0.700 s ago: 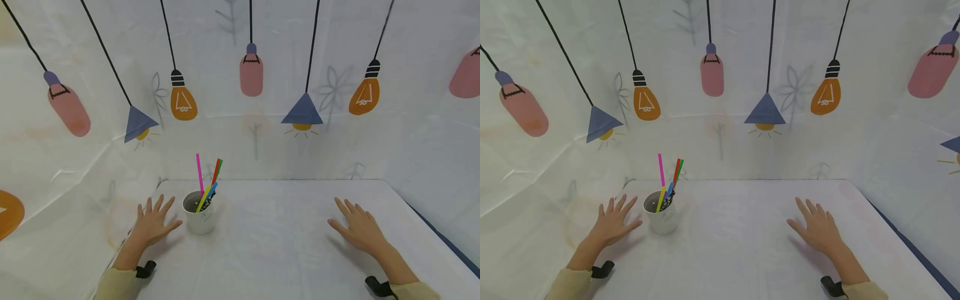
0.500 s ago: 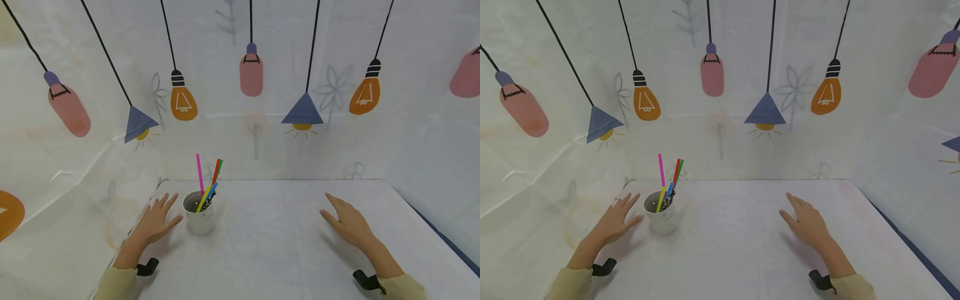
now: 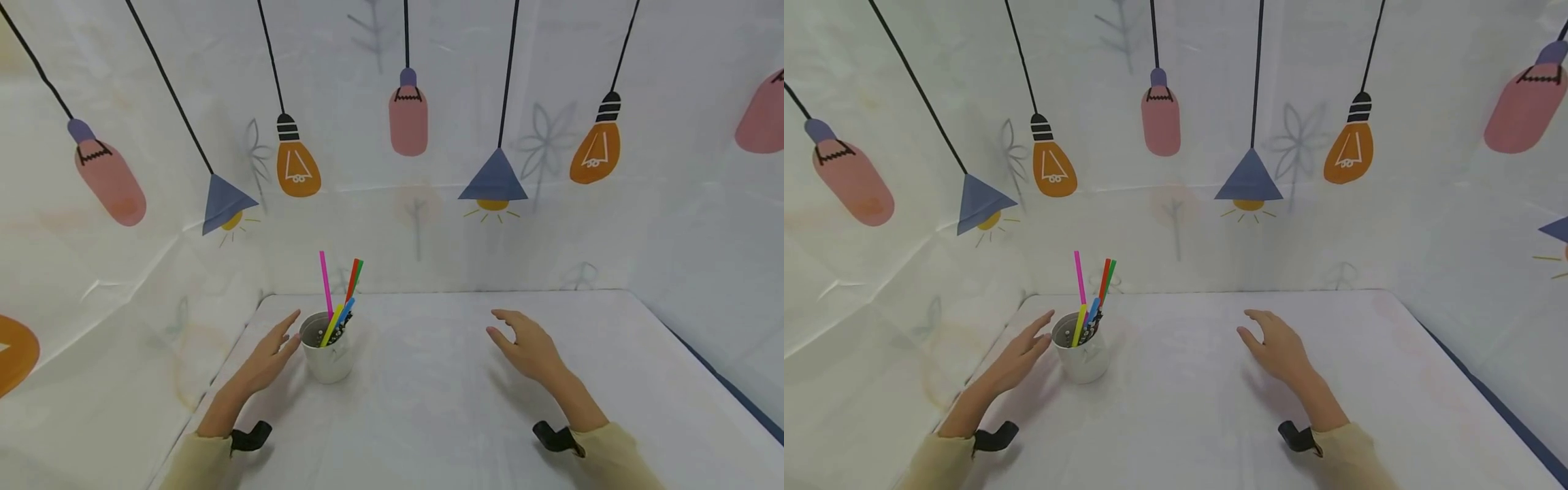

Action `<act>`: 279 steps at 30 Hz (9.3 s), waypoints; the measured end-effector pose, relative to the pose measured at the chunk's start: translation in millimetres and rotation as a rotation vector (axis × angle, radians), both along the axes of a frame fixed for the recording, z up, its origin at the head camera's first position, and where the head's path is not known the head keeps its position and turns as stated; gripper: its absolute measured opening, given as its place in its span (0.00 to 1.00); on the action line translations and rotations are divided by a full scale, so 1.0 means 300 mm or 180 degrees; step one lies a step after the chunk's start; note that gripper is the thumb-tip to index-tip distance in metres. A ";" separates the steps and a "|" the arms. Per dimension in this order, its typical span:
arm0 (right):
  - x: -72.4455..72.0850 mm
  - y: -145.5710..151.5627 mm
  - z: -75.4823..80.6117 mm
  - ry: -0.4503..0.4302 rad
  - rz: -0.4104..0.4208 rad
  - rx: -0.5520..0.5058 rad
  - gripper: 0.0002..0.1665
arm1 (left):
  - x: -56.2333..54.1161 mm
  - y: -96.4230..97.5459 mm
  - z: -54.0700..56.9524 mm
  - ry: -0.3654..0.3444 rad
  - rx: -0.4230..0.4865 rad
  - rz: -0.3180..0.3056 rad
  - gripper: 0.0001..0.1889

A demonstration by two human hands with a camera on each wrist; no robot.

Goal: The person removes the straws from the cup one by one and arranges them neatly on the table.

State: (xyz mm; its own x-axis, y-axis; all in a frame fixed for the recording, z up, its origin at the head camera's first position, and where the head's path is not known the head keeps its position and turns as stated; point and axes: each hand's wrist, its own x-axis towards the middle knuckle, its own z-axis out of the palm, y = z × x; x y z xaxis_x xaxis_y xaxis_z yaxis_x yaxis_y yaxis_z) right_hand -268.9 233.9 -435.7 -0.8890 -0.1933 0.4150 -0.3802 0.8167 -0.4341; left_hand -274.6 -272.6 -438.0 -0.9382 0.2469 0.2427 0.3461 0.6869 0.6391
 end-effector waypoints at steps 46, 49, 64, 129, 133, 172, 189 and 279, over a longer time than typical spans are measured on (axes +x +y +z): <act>0.013 -0.506 0.179 0.0686 0.1293 -0.1093 0.12 | -0.058 0.162 -0.040 -0.0020 0.0958 0.0532 0.25; 0.014 -0.550 0.199 0.0605 0.1317 -0.1207 0.13 | -0.060 0.170 -0.044 0.0026 0.1006 0.0543 0.25; 0.003 -0.684 0.179 -0.0171 0.1328 -0.1661 0.20 | -0.057 0.176 -0.065 0.0143 0.1122 0.0587 0.24; -0.075 -0.404 0.480 0.0784 0.1519 -0.3004 0.11 | -0.054 0.177 -0.089 0.0139 0.1029 0.0620 0.23; -0.091 -0.409 0.445 0.0567 0.1340 -0.2936 0.12 | -0.053 0.177 -0.097 0.0129 0.1055 0.0592 0.23; -0.424 -0.513 -0.010 -0.0713 0.0171 -0.2939 0.18 | -0.056 0.182 -0.094 0.0111 0.0890 0.0606 0.24; -0.510 -0.554 -0.100 -0.0923 -0.0112 -0.2731 0.17 | -0.059 0.179 -0.094 0.0148 0.0903 0.0549 0.23; -0.293 -0.580 0.075 -0.0794 0.0803 -0.2994 0.10 | -0.037 0.200 -0.107 0.0388 0.0830 0.0620 0.23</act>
